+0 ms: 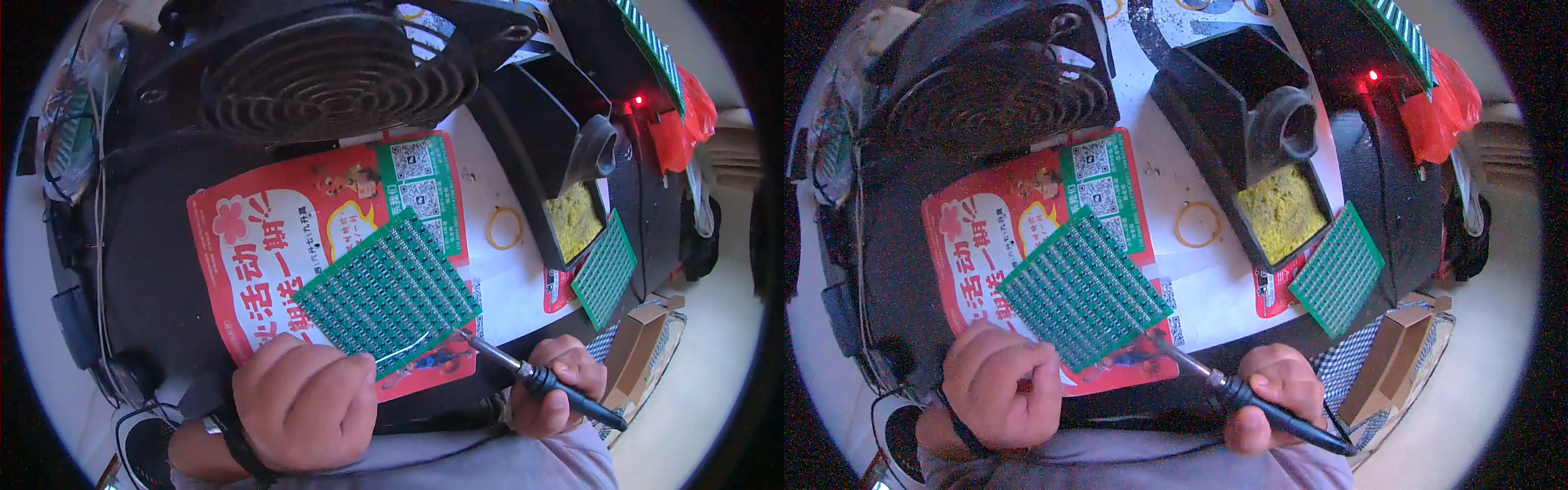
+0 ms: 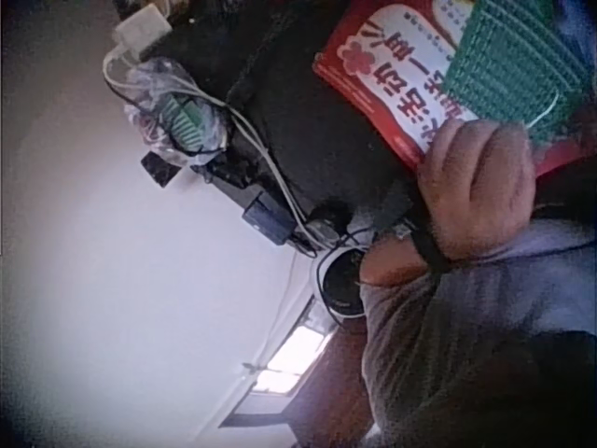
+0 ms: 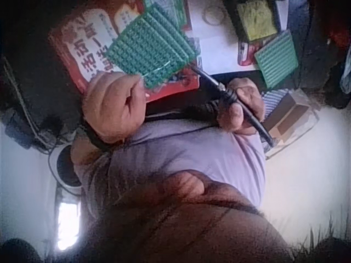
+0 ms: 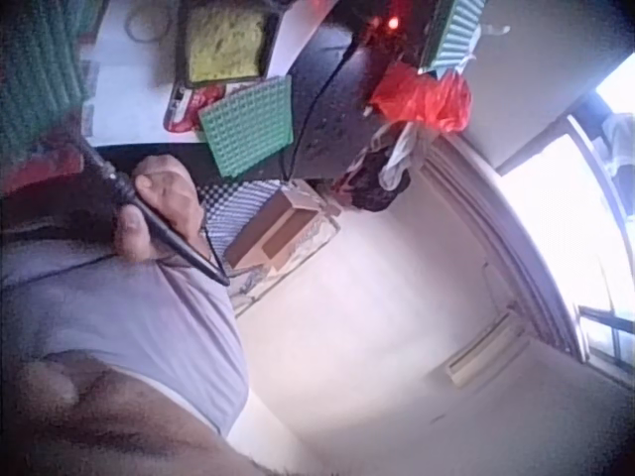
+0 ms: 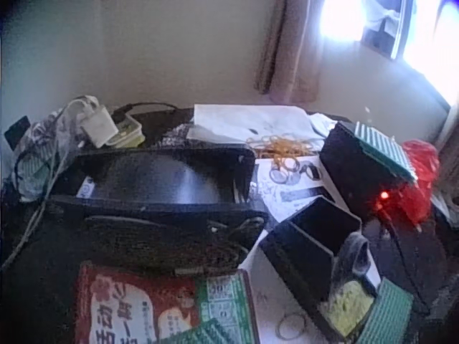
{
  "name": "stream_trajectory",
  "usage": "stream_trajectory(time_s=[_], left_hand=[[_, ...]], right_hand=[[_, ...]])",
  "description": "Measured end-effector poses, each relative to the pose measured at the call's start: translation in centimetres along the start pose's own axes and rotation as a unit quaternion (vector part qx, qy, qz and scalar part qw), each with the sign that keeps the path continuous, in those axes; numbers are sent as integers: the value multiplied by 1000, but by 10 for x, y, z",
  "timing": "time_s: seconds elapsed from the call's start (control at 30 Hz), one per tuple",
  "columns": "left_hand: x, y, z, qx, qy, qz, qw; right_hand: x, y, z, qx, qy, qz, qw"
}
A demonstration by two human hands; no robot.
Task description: Solder components onto a green printed circuit board using a soldering iron.
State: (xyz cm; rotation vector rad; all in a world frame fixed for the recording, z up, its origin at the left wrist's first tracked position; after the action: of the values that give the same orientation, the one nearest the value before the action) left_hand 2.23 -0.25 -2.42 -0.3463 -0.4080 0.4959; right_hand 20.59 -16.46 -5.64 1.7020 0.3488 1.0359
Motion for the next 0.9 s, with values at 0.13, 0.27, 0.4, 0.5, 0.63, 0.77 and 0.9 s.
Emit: stream_trajectory(time_s=[0.13,0.27,0.4,0.5,0.63,0.77,0.9], left_hand=[[0,-1,-1,-13,-18,15,1000],[2,-3,3,-24,-16,16,999],[0,-2,0,-16,-36,25,999],[0,-2,0,-21,-29,29,999],[1,-2,4,-15,-34,24,999],[1,-2,5,-24,-40,24,999],[1,-3,4,-31,-40,29,998]], right_hand=[[2,-1,0,-9,16,-20,1000],[4,1,-3,-4,-4,-11,1000],[0,-1,-1,17,-38,7,999],[1,-1,1,-1,-12,2,1000],[5,0,3,6,29,-7,1000],[2,3,7,67,-21,-27,997],[0,-1,7,81,-70,-43,993]])
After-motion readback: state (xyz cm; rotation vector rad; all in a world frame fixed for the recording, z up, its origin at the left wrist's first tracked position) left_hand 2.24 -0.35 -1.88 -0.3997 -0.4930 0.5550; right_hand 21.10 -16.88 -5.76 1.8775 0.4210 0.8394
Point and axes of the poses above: each hand's wrist, its own x-axis towards the middle knuckle, its own z-axis out of the back of the hand, y = z × x, the point moved 2 cm from there along x, towards the middle knuckle, and after that the axes turned 12 degrees about x, right-handed, at the moved point
